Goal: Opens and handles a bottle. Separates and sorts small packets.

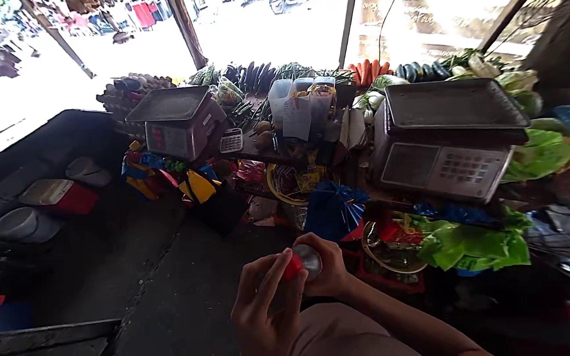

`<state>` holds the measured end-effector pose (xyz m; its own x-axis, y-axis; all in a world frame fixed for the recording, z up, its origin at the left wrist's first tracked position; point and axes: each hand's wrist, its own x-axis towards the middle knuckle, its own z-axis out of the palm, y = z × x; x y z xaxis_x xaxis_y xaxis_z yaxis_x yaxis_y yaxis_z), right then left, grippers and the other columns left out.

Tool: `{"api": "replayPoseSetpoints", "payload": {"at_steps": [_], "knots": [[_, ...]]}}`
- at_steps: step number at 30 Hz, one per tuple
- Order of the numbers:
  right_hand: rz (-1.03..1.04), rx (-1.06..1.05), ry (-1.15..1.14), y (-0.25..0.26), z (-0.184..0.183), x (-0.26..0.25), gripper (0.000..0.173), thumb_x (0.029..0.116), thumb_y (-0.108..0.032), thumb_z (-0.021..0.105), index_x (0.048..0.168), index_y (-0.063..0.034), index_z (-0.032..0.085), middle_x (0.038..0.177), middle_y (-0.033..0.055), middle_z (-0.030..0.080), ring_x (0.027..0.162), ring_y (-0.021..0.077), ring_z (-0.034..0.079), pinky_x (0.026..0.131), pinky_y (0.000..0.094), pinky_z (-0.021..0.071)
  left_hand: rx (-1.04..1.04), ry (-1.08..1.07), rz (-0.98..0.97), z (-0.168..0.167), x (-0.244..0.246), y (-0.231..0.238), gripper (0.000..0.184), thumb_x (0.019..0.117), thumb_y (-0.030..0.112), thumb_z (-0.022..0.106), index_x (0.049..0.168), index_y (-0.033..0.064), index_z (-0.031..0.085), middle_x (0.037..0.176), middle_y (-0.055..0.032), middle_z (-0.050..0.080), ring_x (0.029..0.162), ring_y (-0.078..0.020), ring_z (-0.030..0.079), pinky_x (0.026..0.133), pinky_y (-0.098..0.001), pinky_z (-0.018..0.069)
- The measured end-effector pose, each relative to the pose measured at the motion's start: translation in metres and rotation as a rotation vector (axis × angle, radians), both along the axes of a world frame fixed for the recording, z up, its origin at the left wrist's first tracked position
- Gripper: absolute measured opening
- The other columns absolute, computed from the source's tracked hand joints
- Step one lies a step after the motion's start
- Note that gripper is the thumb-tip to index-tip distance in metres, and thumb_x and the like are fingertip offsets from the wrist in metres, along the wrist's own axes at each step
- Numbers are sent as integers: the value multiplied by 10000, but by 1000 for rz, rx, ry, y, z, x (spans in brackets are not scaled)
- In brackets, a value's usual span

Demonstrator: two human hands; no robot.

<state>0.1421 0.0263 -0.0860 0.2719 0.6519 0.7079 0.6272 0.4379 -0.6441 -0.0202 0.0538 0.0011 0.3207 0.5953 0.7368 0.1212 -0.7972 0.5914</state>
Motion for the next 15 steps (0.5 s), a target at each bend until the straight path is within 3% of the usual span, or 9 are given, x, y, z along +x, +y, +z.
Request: {"api": "replayPoseSetpoints", "payload": {"at_steps": [3,8,11,15], "knots": [[-66,-39,-28,-4,-10,-2,551,708,-465,800,1060,-64,663,883,52,730,800,90,698,672,270,578,-57,28,9,-1,-1,5,274,886,256,803,1081,64,783,982,-18,677,959,-21,657,832,-141,570],[-83,-104,80,-12,-15,-12,539,717,-428,830,1072,-56,666,895,43,736,822,48,700,710,241,590,-200,92,-362,-8,-5,21,251,994,177,666,1218,90,740,1262,-75,691,1202,-157,644,1010,-297,569],[-70,-94,98,-14,-17,-18,517,726,-409,828,1068,-58,661,900,39,732,834,31,695,727,223,589,-293,11,-502,-16,-1,26,276,1011,232,663,1229,73,716,1276,-75,691,1190,-158,658,993,-305,580],[-46,-87,193,-13,-18,-25,485,730,-353,858,1062,-59,664,931,16,739,868,-1,695,774,192,596,-482,-107,-637,-23,-4,35,469,1040,242,604,1478,119,491,1434,-85,564,1207,-231,663,1006,-382,597]]}}
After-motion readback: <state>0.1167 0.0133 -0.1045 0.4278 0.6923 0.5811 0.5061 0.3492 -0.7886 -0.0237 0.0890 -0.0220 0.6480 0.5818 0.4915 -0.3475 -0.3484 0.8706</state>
